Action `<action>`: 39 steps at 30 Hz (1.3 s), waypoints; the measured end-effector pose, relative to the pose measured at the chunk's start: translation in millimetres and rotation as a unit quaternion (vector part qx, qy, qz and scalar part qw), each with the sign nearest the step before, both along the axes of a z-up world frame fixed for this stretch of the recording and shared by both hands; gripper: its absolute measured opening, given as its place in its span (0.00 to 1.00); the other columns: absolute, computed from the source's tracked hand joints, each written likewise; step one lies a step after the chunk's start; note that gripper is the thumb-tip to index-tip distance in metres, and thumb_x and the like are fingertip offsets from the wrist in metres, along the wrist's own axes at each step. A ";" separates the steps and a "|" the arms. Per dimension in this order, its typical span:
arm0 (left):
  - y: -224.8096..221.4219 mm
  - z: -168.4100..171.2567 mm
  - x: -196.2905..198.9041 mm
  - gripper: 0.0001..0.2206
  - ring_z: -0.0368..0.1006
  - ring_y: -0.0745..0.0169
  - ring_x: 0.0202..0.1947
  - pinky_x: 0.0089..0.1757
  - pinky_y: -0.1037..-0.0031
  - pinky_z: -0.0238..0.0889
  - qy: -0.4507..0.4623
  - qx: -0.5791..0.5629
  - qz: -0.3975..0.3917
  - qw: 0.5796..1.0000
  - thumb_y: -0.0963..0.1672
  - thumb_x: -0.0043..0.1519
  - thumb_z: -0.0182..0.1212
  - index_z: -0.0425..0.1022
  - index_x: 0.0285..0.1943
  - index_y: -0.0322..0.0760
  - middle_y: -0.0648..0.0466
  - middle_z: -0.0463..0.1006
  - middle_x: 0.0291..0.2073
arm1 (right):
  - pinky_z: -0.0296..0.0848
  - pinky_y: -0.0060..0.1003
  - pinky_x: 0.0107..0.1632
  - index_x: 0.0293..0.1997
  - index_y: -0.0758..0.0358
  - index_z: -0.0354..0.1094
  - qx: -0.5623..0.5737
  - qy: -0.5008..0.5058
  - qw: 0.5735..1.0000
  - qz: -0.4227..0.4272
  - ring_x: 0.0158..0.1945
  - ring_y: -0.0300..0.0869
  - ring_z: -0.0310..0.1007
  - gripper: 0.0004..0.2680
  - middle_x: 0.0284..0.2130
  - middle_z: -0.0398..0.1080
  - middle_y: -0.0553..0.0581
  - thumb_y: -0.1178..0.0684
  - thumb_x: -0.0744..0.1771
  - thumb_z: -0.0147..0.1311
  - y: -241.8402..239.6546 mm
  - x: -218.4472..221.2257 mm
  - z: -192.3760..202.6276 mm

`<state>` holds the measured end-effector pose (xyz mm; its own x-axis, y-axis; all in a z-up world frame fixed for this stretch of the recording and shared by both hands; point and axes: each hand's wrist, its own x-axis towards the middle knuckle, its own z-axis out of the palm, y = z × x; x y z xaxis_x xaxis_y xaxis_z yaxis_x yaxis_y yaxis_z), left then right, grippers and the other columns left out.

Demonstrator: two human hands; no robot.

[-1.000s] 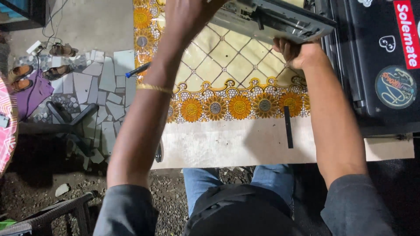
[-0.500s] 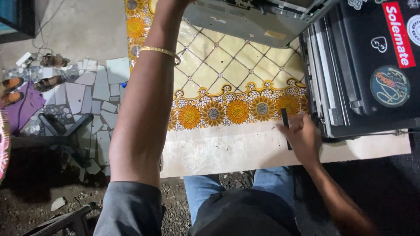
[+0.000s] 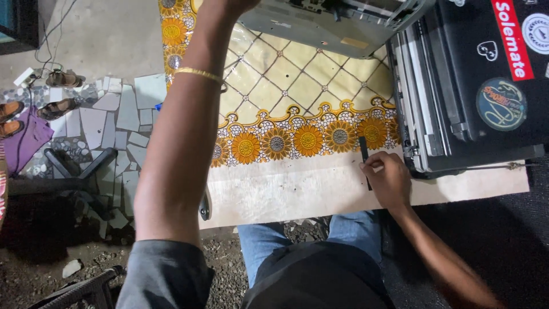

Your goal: Disassembling a laptop by removing screws and the back cover, then testing the keyboard and internal components.

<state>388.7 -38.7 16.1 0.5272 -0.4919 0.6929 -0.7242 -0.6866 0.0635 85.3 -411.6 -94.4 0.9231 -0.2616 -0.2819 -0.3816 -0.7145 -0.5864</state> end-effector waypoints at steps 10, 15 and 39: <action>-7.6 1.8 6.8 0.15 0.65 0.62 0.33 0.28 0.69 0.52 0.002 0.022 -0.056 0.998 0.56 0.79 0.68 0.89 0.50 0.48 0.59 0.80 0.37 | 0.82 0.50 0.53 0.59 0.63 0.78 -0.056 -0.042 0.993 0.092 0.51 0.53 0.86 0.12 0.49 0.84 0.59 0.53 0.69 0.64 -34.8 6.8 -37.7; -13.8 1.0 -12.9 0.23 0.68 0.63 0.35 0.34 0.65 0.56 -0.058 0.018 -0.029 0.998 0.61 0.80 0.59 0.82 0.44 0.46 0.60 0.78 0.35 | 0.83 0.44 0.54 0.64 0.61 0.77 0.144 -0.025 0.989 -0.017 0.54 0.50 0.84 0.16 0.54 0.82 0.62 0.51 0.68 0.64 -13.6 40.2 -5.3; -8.3 -10.1 -40.3 0.23 0.73 0.60 0.36 0.44 0.64 0.59 -0.058 0.029 -0.003 0.998 0.62 0.79 0.61 0.75 0.43 0.47 0.60 0.78 0.34 | 0.91 0.42 0.49 0.48 0.75 0.74 0.623 -0.256 0.609 -0.418 0.41 0.57 0.88 0.11 0.41 0.83 0.74 0.68 0.64 0.69 135.8 188.0 64.5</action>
<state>348.4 -47.0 6.0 0.4417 -0.5361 0.7193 -0.7288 -0.6820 -0.0608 273.3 -275.9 -29.9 0.6645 -0.5778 -0.4739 0.1538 0.7264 -0.6699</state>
